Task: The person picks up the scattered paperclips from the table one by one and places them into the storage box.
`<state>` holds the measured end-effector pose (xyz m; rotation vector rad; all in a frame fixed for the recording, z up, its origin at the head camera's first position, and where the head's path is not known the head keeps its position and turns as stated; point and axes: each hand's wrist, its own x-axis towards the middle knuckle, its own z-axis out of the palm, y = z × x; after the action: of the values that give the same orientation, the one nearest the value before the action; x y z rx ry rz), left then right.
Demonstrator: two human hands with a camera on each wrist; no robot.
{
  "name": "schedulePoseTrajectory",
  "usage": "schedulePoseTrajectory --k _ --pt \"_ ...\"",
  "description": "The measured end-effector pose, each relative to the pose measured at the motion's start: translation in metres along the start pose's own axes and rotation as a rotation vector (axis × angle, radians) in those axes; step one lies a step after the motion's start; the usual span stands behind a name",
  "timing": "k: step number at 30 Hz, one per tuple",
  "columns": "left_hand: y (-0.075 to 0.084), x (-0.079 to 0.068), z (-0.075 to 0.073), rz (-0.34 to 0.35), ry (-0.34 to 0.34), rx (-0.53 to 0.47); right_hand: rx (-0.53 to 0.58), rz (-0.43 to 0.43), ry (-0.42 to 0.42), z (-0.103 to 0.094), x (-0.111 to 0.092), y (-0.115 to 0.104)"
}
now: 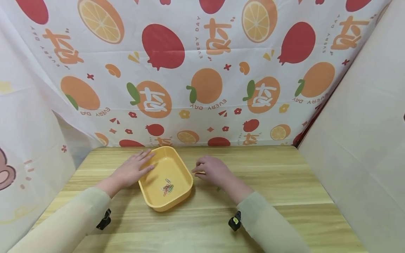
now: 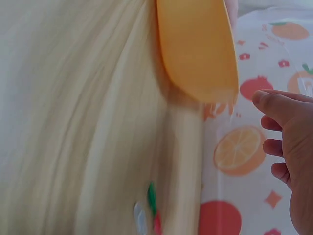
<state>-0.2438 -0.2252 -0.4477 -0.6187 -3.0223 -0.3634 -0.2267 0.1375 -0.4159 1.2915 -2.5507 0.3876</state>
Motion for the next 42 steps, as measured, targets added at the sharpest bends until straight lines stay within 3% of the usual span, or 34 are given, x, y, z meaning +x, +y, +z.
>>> schedulePoseTrajectory --k 18,23,28,42 --pt "0.000 -0.002 -0.003 0.000 0.001 0.000 -0.076 0.098 0.022 0.011 -0.088 0.047" --pt "0.002 -0.003 -0.005 0.001 0.001 -0.006 -0.058 0.128 0.029 0.011 -0.095 0.050" --pt "0.002 -0.001 -0.004 -0.001 0.000 -0.006 -0.039 0.141 -0.017 0.012 -0.096 0.051" --pt "-0.002 -0.001 0.000 0.004 0.022 -0.013 -0.036 0.102 -0.053 0.026 -0.095 0.057"
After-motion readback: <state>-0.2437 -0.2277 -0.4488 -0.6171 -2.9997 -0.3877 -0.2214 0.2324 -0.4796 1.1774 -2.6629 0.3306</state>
